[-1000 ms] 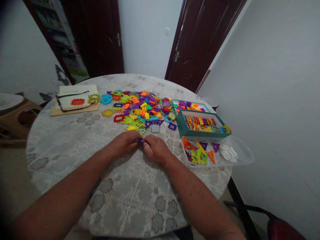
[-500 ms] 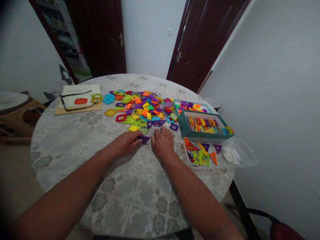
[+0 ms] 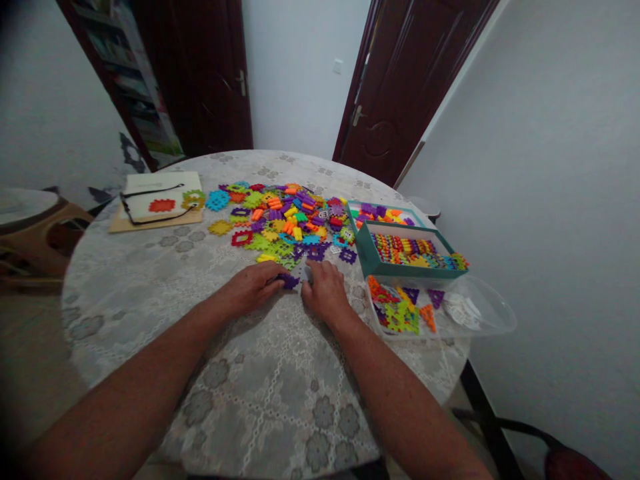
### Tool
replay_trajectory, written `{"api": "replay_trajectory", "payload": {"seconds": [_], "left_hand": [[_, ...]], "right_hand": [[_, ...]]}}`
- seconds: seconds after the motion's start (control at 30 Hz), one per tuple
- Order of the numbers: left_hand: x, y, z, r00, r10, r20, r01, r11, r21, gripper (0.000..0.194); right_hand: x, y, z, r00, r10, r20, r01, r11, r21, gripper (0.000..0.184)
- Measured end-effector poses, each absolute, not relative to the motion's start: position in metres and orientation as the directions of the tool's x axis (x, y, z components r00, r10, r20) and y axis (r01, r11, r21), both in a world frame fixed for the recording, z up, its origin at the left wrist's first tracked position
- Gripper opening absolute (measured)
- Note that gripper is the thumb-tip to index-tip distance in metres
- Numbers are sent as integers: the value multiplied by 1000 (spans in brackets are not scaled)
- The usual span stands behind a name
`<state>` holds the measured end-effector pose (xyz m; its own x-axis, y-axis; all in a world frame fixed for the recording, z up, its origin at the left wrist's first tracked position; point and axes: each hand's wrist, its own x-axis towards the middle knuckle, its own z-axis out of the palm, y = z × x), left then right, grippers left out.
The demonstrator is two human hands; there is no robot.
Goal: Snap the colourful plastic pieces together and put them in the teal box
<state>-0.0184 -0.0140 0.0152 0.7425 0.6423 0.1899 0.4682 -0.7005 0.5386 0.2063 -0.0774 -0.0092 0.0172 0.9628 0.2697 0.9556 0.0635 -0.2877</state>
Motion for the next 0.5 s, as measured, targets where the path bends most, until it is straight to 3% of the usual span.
{"api": "replay_trajectory", "payload": {"seconds": [0.1,0.33,0.4,0.5], "left_hand": [[-19,-15,17,747,639,182,458,-694,555,22],[-17,-16,20,741,649,170,467,-681,563,22],[-17,-16,21,741,650,168,469,-680,564,22],[-17,-17,22,734,659,164,478,-674,564,23]], "right_hand": [[209,-77,-7,46,971,234,962,20,-271,56],[206,-73,5,23,984,177,970,21,-241,45],[209,-73,4,42,976,213,952,26,-306,48],[216,-72,-1,74,952,296,863,88,-498,43]]}}
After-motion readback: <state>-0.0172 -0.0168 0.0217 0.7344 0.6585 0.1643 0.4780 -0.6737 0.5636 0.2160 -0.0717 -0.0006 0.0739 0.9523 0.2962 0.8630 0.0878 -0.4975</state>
